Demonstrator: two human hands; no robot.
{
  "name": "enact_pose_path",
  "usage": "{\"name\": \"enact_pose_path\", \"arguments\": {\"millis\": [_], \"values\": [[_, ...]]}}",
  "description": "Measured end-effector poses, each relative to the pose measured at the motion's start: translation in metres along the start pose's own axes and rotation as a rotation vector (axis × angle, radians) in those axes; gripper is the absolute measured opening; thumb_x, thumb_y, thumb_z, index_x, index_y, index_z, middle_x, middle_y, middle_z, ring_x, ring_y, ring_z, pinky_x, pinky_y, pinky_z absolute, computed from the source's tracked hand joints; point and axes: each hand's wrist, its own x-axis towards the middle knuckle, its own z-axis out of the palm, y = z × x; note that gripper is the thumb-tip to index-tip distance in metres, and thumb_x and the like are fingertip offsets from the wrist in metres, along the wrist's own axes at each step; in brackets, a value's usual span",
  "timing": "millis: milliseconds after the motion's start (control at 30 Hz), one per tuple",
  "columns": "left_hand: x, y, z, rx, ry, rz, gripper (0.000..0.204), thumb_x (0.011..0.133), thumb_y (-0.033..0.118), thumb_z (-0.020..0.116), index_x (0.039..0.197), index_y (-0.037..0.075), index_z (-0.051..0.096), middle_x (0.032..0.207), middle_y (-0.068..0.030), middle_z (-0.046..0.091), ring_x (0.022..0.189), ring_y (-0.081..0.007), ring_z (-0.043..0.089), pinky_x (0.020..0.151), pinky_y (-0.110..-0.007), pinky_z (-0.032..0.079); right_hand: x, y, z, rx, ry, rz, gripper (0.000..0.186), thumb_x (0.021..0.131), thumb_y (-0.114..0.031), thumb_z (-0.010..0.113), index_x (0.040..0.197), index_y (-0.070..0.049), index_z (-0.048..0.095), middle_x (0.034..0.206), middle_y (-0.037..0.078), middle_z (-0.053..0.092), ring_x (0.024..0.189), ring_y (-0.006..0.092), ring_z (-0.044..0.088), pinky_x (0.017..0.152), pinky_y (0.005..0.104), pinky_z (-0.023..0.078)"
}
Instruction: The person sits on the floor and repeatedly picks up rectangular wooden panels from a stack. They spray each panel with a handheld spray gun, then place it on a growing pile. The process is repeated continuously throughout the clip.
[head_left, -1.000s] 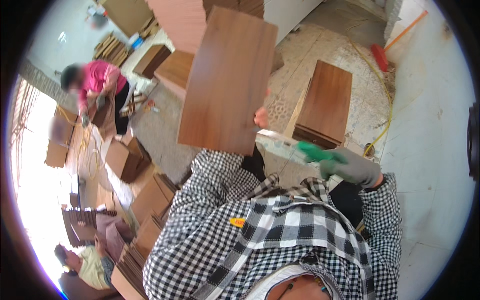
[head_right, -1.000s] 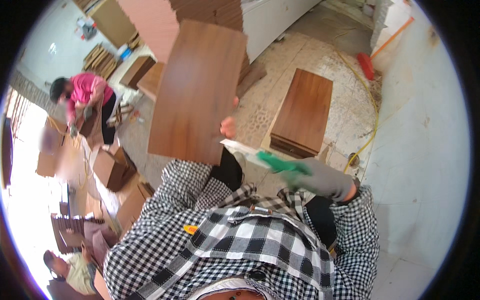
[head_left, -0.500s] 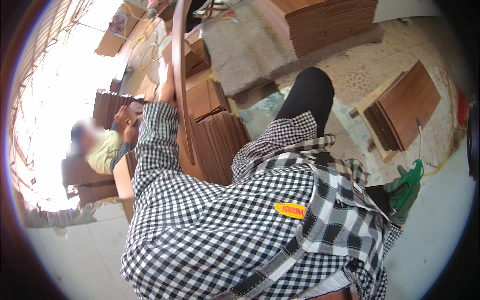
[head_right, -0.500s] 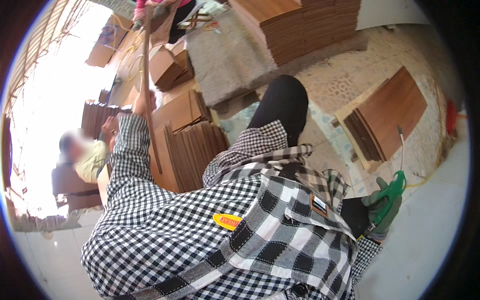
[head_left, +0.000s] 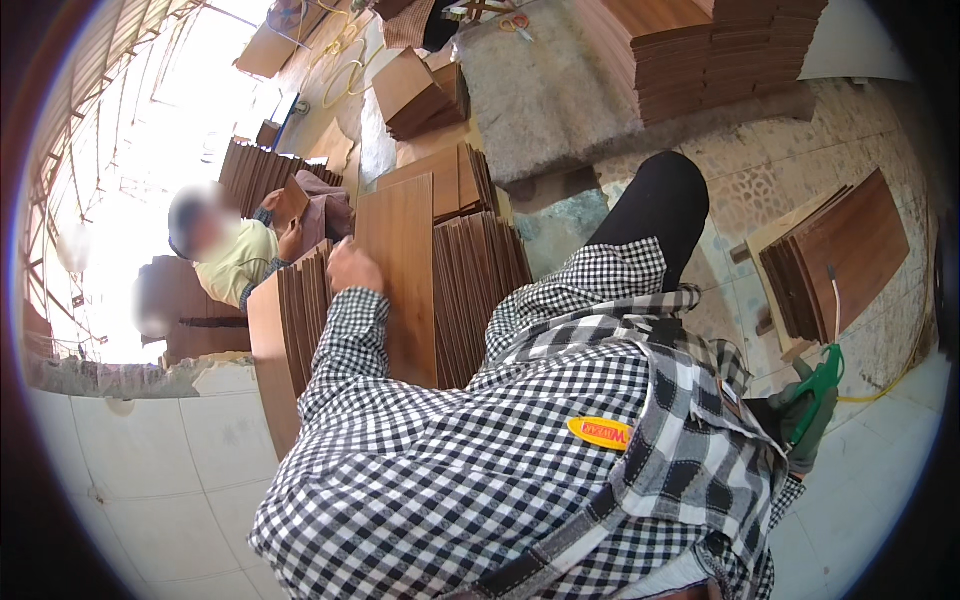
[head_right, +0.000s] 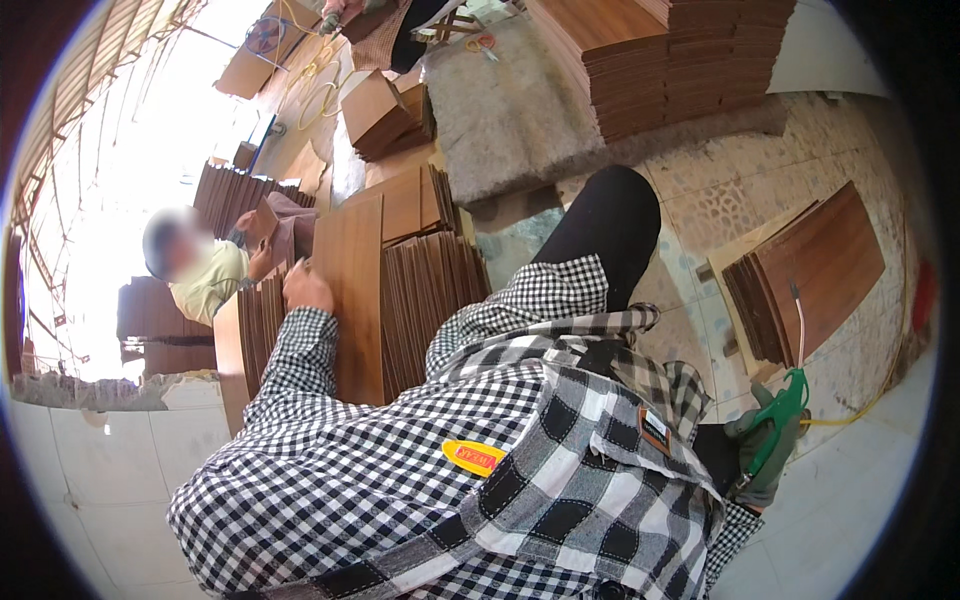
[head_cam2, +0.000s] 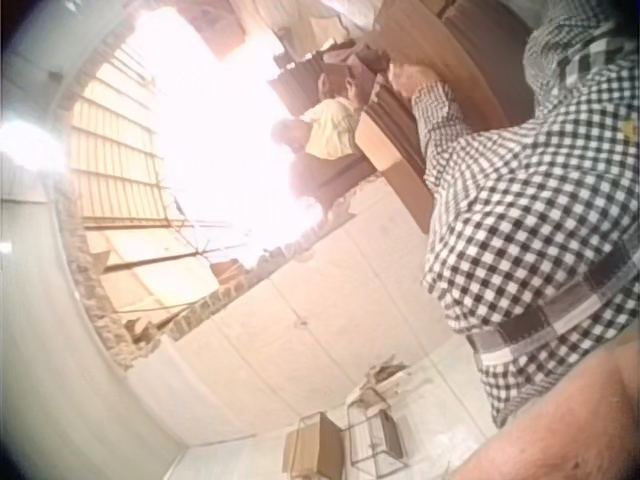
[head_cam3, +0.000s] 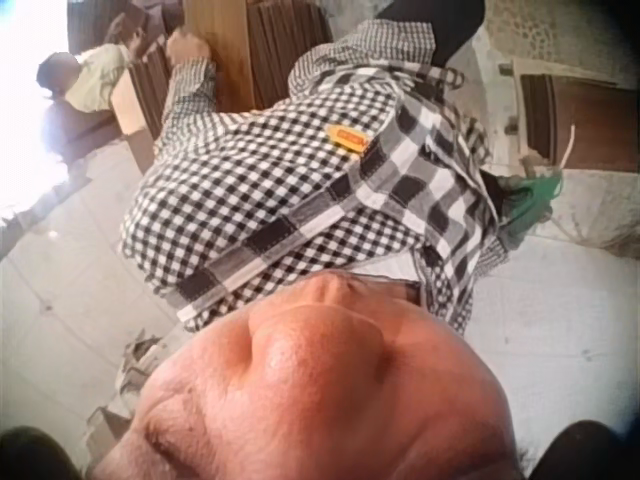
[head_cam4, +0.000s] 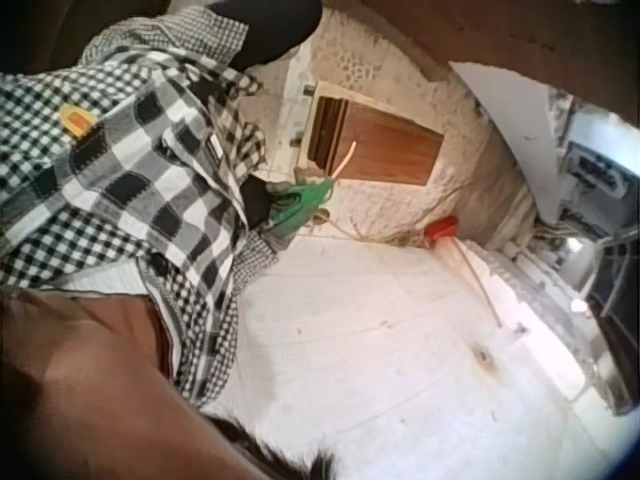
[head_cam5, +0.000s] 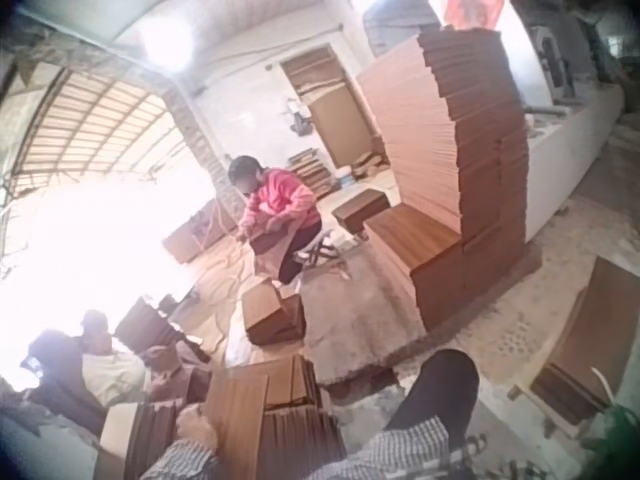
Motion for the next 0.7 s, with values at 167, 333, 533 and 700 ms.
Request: {"name": "enact_pose_path", "arguments": {"millis": [167, 333, 533, 700], "values": [[0.052, 0.166, -0.009, 0.017, -0.301, 0.286, 0.058, 0.097, 0.043, 0.055, 0.144, 0.01, 0.047, 0.142, -0.0212, 0.053, 0.134, -0.0361, 0.048, 0.113, -0.045, 0.037, 0.001, 0.0, -0.016, -0.054, -0.05, -0.068, 0.064, 0.103, -0.049, 0.047, 0.15, -0.006, 0.037, 0.117, 0.019, 0.067, 0.076, 0.0217, 0.066, 0.068, 0.0349, 0.056], [0.09, 0.161, 0.048, -0.063, -0.592, 0.418, 0.047, 0.1, 0.037, 0.051, 0.136, 0.005, 0.053, 0.134, -0.0222, 0.057, 0.125, -0.0362, 0.052, 0.105, -0.046, 0.042, -0.028, -0.013, 0.012, 0.125, -0.095, -0.1, 0.065, 0.104, -0.046, 0.046, 0.155, -0.01, 0.028, 0.124, 0.019, 0.065, 0.085, 0.0206, 0.067, 0.076, 0.0346, 0.057], [0.051, 0.064, 0.074, -0.119, -0.512, 0.438, 0.035, 0.103, 0.026, 0.048, 0.116, 0.001, 0.067, 0.114, -0.0209, 0.069, 0.102, -0.0354, 0.067, 0.09, -0.048, 0.051, -0.056, -0.024, 0.028, -0.156, 0.038, -0.104, 0.071, 0.103, -0.054, 0.043, 0.138, 0.008, 0.048, 0.095, 0.012, 0.068, 0.091, 0.0191, 0.065, 0.085, 0.0301, 0.049], [0.027, 0.178, 0.055, -0.396, -0.092, 0.813, 0.026, 0.098, 0.008, 0.052, 0.118, 0.002, 0.067, 0.123, -0.0186, 0.065, 0.115, -0.0308, 0.061, 0.1, -0.038, 0.048, -0.054, -0.014, 0.074, -0.856, 0.017, -0.134, 0.069, 0.105, -0.055, 0.035, 0.138, 0.004, 0.048, 0.091, 0.015, 0.066, 0.079, 0.0208, 0.065, 0.075, 0.0346, 0.053]]}}
